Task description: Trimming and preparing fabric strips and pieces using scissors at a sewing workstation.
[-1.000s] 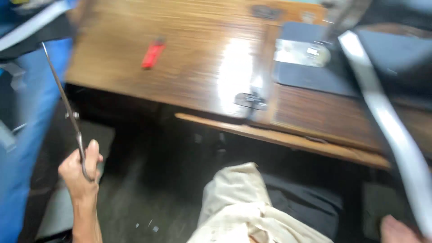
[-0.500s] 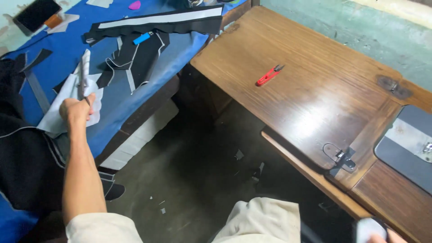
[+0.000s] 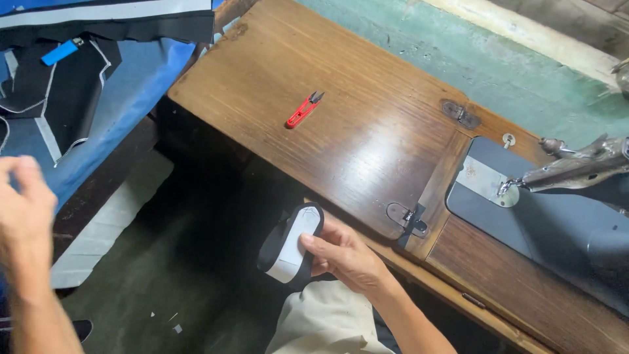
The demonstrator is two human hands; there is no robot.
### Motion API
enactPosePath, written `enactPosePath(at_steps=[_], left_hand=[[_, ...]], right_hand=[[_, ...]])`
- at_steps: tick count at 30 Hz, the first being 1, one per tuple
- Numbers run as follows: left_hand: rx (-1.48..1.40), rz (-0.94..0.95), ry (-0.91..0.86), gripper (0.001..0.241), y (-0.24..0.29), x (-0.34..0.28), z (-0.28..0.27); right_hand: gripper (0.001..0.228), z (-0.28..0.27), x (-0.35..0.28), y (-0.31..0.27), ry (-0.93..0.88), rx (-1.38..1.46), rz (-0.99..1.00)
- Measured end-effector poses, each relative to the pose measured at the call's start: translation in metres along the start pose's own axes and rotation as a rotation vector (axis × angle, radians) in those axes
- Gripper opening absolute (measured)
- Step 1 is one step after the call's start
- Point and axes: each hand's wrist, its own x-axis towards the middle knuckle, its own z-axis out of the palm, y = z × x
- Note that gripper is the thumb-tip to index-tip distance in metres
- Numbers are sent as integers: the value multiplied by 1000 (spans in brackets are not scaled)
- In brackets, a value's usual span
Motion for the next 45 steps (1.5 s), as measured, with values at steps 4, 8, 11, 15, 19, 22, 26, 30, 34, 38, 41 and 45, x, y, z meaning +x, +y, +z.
enactPosePath(at_steps=[4, 8, 11, 15, 19, 22, 26, 30, 34, 38, 41, 45], left_hand=[[-1405, -98, -566, 59, 206, -21, -131], [-1545, -98, -1202, 53, 274, -71, -152], [-1477, -180, -1215, 38, 275, -72, -151], [-1417, -64, -1248, 27, 267, -65, -140], [-1443, -60, -1328, 26, 274, -65, -142], [-1183, 166, -767, 25, 292, -88, -133], [-1366, -131, -809, 11, 330, -138, -125], [-1520, -533, -1066, 16, 357, -172, -109], [-1578, -580, -1098, 18, 364, -193, -80], [-1634, -503, -1114, 16, 363, -195, -71], [-1591, -405, -1089, 14, 363, -190, -72], [-1476, -233, -989, 10, 371, -194, -75]], right_hand=[[54, -4, 18, 13, 12, 38, 47], [41, -9, 22, 25, 17, -134, -80], [37, -16, 22, 28, 56, -196, -116], [44, -24, 39, 54, 104, -222, -134], [38, -25, 43, 70, 100, -280, -126], [40, -22, 35, 74, 237, -441, -193], [34, -22, 36, 99, 403, -575, -264], [35, -36, 45, 135, 478, -371, -166], [63, -38, 42, 144, 461, -103, -98], [56, -48, 44, 154, 475, -84, -109], [45, -58, 53, 169, 485, -261, -135], [45, -39, 42, 144, 662, -765, -60]])
